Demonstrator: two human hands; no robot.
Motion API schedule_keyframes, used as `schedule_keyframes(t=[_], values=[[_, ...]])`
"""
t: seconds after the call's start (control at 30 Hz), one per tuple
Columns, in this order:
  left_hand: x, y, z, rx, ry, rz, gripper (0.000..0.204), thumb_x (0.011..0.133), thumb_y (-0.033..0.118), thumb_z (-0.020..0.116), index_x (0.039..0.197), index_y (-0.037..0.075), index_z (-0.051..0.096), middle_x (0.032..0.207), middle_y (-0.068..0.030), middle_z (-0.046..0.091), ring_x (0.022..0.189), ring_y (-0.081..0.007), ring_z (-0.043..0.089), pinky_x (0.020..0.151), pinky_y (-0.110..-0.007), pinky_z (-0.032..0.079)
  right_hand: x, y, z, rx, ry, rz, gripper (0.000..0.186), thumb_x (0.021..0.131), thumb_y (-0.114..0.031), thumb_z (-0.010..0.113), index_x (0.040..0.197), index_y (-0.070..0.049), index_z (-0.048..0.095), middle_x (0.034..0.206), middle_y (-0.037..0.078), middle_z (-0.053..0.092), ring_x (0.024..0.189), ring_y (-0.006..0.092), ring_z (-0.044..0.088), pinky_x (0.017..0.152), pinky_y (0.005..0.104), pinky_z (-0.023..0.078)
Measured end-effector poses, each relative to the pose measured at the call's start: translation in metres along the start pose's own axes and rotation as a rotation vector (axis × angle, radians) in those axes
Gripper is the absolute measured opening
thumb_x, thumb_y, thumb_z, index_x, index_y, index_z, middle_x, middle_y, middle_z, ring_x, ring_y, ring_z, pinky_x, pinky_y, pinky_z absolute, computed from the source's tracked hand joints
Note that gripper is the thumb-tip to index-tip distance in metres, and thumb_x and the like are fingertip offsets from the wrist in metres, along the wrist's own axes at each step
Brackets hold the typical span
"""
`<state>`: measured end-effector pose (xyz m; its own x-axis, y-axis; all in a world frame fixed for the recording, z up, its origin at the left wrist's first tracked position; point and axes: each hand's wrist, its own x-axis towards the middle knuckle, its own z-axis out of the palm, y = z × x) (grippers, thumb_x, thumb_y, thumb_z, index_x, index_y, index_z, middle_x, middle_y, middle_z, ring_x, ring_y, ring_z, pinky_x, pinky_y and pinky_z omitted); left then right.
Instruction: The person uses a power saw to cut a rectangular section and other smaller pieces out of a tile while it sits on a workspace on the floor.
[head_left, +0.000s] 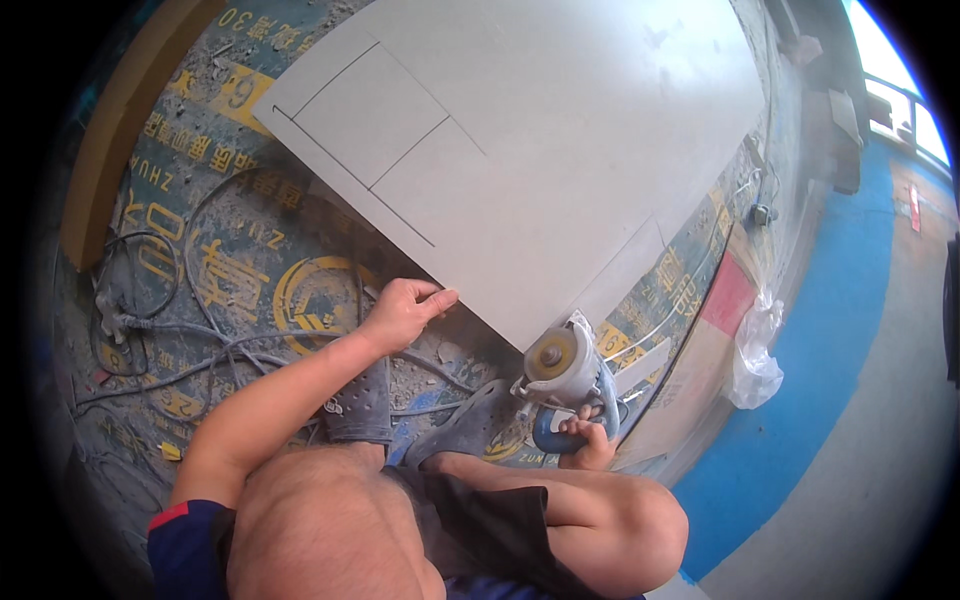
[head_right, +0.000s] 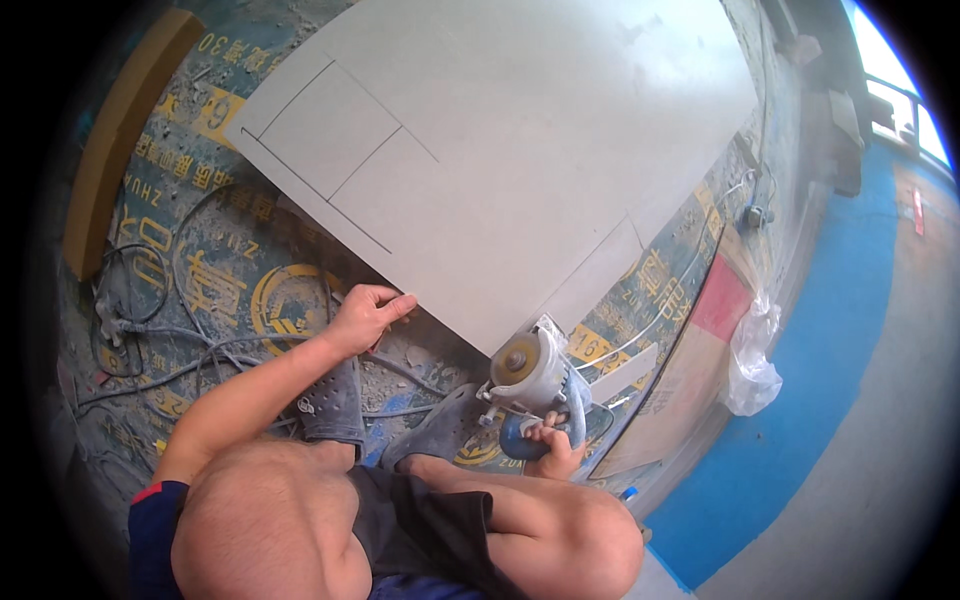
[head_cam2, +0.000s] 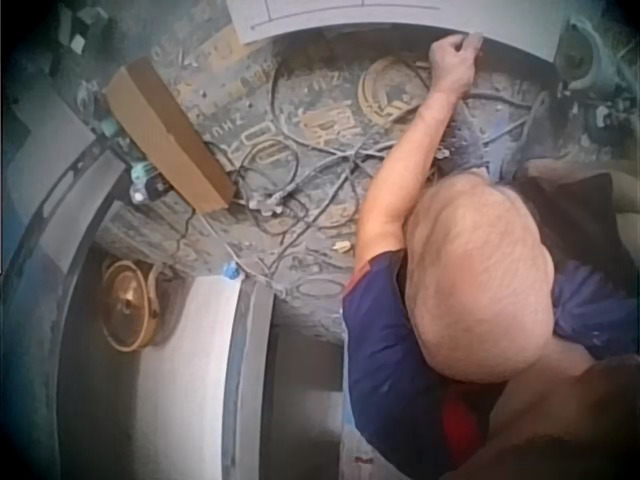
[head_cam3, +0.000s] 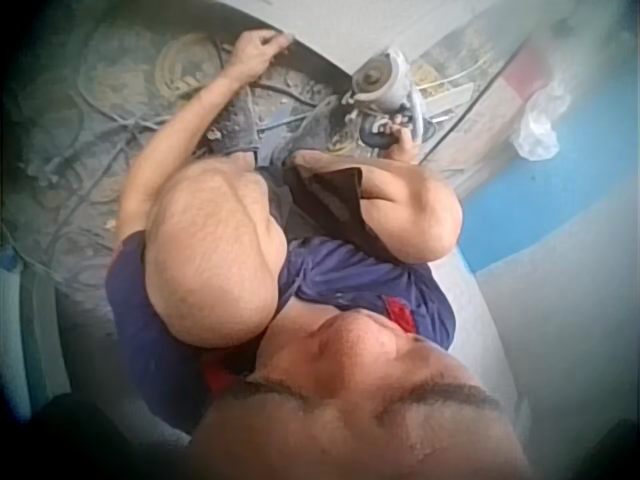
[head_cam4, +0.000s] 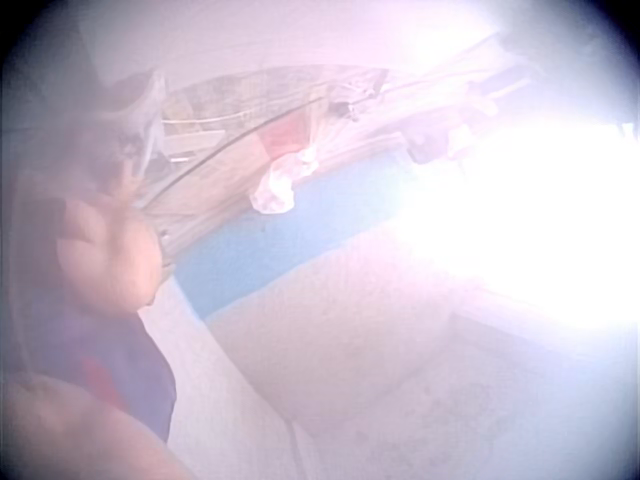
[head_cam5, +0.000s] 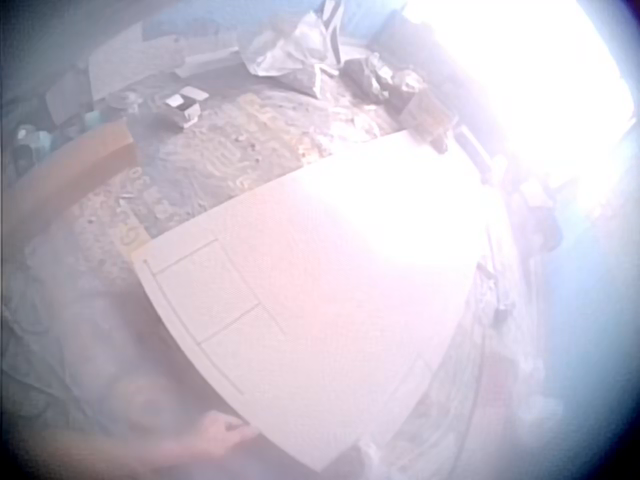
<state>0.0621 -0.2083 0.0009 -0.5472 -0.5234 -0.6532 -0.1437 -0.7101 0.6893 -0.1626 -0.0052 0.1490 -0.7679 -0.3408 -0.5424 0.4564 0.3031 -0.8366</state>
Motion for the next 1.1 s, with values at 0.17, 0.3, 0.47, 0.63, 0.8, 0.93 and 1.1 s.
schedule_keyframes(t=[0.17, 0.3, 0.47, 0.63, 0.8, 0.93, 1.1], values=[[0.001, -0.003, -0.002, 0.027, -0.006, -0.005, 0.036, 0.095, 0.032, 0.068, 0.089, -0.003, 0.074, 0.074, -0.0024, 0.069, 0.070, -0.0075, 0.058, 0.067, -0.027, 0.047, -0.003, -0.001, 0.001, -0.022, 0.007, 0.023, 0.027, 0.068, 0.002, 0.056, 0.094, -0.003, 0.050, 0.083, 0.009, 0.053, 0.061, 0.0194, 0.050, 0.057, 0.0361, 0.047], [0.001, -0.001, -0.001, 0.018, -0.002, -0.008, 0.036, 0.095, 0.032, 0.068, 0.088, -0.003, 0.074, 0.073, -0.0022, 0.069, 0.070, -0.0074, 0.058, 0.066, -0.027, 0.047, -0.006, -0.001, 0.000, -0.016, 0.005, 0.044, 0.027, 0.068, 0.002, 0.055, 0.094, -0.002, 0.050, 0.082, 0.009, 0.052, 0.060, 0.0196, 0.050, 0.056, 0.0367, 0.047], [0.001, -0.001, -0.001, 0.027, -0.007, -0.011, 0.036, 0.095, 0.032, 0.067, 0.088, -0.003, 0.074, 0.073, -0.0024, 0.069, 0.070, -0.0073, 0.058, 0.067, -0.026, 0.047, -0.007, 0.005, -0.010, 0.054, -0.015, 0.058, 0.028, 0.068, 0.002, 0.054, 0.096, -0.001, 0.048, 0.079, 0.010, 0.050, 0.057, 0.0200, 0.048, 0.055, 0.0380, 0.049], [0.002, -0.005, 0.000, -0.004, -0.009, 0.048, 0.037, 0.096, 0.032, 0.066, 0.091, -0.004, 0.073, 0.074, -0.0052, 0.069, 0.050, -0.0067, 0.052, 0.045, -0.025, 0.040, -0.010, 0.005, -0.007, -0.003, 0.016, 0.033, 0.027, 0.068, 0.003, 0.054, 0.094, -0.001, 0.048, 0.081, 0.011, 0.051, 0.057, 0.0200, 0.048, 0.055, 0.0381, 0.048], [0.005, -0.011, 0.000, 0.005, -0.016, 0.078, 0.038, 0.097, 0.032, 0.065, 0.091, -0.005, 0.073, 0.075, -0.0066, 0.068, 0.039, -0.0067, 0.049, 0.035, -0.024, 0.036, -0.003, 0.006, -0.001, -0.010, 0.014, -0.015, 0.025, 0.070, 0.002, 0.054, 0.094, -0.001, 0.049, 0.083, 0.011, 0.052, 0.058, 0.0200, 0.049, 0.055, 0.0376, 0.048], [0.003, -0.006, -0.001, 0.005, -0.010, 0.024, 0.037, 0.096, 0.032, 0.067, 0.089, -0.004, 0.073, 0.073, -0.0030, 0.068, 0.060, -0.0066, 0.054, 0.056, -0.026, 0.043, 0.004, 0.004, 0.002, -0.001, -0.008, -0.017, 0.025, 0.071, 0.002, 0.055, 0.095, 0.000, 0.049, 0.083, 0.011, 0.052, 0.059, 0.0204, 0.051, 0.056, 0.0375, 0.048], [0.001, -0.003, -0.002, 0.022, -0.014, -0.021, 0.037, 0.095, 0.033, 0.067, 0.087, -0.003, 0.074, 0.073, -0.0013, 0.068, 0.070, -0.0067, 0.057, 0.067, -0.027, 0.047, 0.016, 0.003, 0.007, -0.017, -0.004, -0.056, 0.025, 0.071, 0.002, 0.055, 0.095, 0.002, 0.049, 0.084, 0.011, 0.053, 0.059, 0.0198, 0.051, 0.056, 0.0365, 0.048]])
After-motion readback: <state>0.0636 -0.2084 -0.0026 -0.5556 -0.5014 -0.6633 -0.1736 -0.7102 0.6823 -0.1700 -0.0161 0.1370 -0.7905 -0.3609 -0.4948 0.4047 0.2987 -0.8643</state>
